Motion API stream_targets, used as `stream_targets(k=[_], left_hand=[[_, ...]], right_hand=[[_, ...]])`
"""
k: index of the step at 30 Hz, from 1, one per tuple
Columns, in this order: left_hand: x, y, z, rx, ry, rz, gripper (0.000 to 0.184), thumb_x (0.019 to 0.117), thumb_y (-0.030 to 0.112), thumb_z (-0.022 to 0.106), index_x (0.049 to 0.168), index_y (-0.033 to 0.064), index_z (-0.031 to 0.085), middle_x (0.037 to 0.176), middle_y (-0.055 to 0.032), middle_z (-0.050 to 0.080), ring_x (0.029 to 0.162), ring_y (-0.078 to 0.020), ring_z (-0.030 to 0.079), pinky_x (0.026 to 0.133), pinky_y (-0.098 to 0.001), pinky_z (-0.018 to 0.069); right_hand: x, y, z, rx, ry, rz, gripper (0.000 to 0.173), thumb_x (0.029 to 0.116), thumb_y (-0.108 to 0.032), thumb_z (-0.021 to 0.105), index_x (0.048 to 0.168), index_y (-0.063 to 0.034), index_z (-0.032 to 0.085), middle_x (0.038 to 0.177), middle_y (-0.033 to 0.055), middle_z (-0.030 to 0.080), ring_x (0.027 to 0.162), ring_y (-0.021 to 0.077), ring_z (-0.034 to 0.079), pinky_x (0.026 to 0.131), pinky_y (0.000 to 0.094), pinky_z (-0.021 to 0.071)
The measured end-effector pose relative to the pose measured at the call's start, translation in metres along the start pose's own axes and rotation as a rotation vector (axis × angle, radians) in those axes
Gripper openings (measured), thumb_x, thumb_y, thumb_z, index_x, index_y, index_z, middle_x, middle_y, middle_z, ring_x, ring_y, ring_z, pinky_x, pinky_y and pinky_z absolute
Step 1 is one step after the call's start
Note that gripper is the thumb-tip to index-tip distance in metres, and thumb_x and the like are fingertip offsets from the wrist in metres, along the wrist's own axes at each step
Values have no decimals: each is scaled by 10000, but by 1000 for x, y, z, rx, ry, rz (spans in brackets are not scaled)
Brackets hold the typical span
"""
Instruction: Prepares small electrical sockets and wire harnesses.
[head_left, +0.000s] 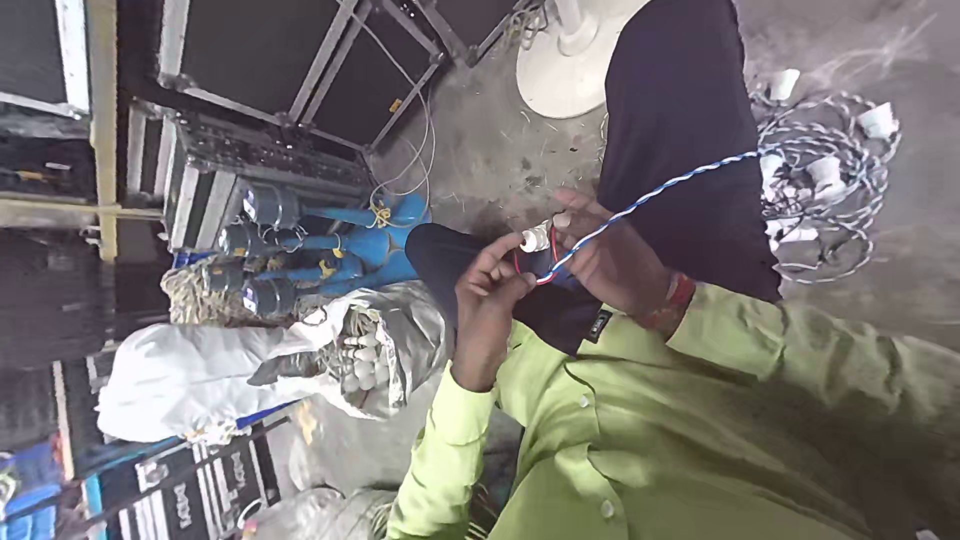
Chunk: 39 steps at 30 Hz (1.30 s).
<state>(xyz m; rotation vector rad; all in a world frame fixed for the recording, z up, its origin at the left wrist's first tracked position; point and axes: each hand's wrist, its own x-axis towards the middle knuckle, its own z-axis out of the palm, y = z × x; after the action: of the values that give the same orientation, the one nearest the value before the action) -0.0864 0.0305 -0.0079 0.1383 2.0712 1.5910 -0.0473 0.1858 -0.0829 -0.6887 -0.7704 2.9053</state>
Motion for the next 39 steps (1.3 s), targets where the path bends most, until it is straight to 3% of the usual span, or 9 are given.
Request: stream_targets(k=[6,9,16,22,25,27,30,34,39], left_hand=[[-15,17,-3,476,-167,69,546,896,5,600,1423,143,576,777,-30,570,577,-127,511,500,-285,456],[-11,21,-6,614,-236,84,621,884,42,600,1486,148,493,751,-24,617,593,-135,569,548,-327,511],[-10,2,-3,584,-220,124,630,883,63,643,1485,141,474,784,-9,655,629,-126,612,584,-333,548],[-13,-20,-7,570,-178,251,791,868,38,655,1589,121,341,775,-19,669,595,-120,606,544,-313,541],[-20,-36,-8,634,-40,351,692,874,34,662,1531,82,450,778,-22,680,561,-112,598,504,-305,537],[-27,-45,-8,668,55,370,614,899,45,663,1492,89,508,802,-22,698,586,-116,624,516,-307,551],[-30,-59,-7,715,162,462,468,930,83,689,1390,52,610,951,-75,743,764,-153,720,677,-345,623],[-29,-73,-6,809,281,646,251,929,110,717,1161,28,766,954,-112,759,868,-204,719,822,-344,594],[-30,-78,-8,789,273,675,194,942,59,671,1096,15,781,998,-123,763,934,-232,720,875,-342,585]], right_hand=[[-21,5,-7,-259,-150,13,394,967,-73,654,1355,-131,614,935,10,709,696,69,638,651,225,562],[-22,1,-3,-304,-131,-31,279,941,-35,699,1217,-72,692,839,4,710,597,34,558,533,170,468],[-16,6,-8,-418,-189,-202,173,949,-73,695,1122,-68,683,828,-13,711,591,13,564,494,152,438],[-12,5,-6,-672,-323,-122,267,973,-87,679,1222,-64,584,859,16,728,616,22,605,520,167,469],[-11,7,-6,-825,-301,-56,331,938,-112,738,1235,-38,611,862,42,758,663,56,688,601,214,572],[-14,7,-4,-903,-285,-51,227,940,-136,744,1132,-43,668,773,9,728,558,22,583,495,187,455],[-15,4,-5,-891,-331,-64,92,949,-101,723,1008,-32,732,738,-7,717,536,6,566,473,167,454],[-23,-5,-4,-980,-355,-19,104,977,-96,682,1049,-38,728,776,29,709,536,44,564,477,188,467],[-11,0,-14,-1187,-541,-178,182,1029,-180,616,1097,-68,742,806,6,703,629,33,614,586,207,533]])
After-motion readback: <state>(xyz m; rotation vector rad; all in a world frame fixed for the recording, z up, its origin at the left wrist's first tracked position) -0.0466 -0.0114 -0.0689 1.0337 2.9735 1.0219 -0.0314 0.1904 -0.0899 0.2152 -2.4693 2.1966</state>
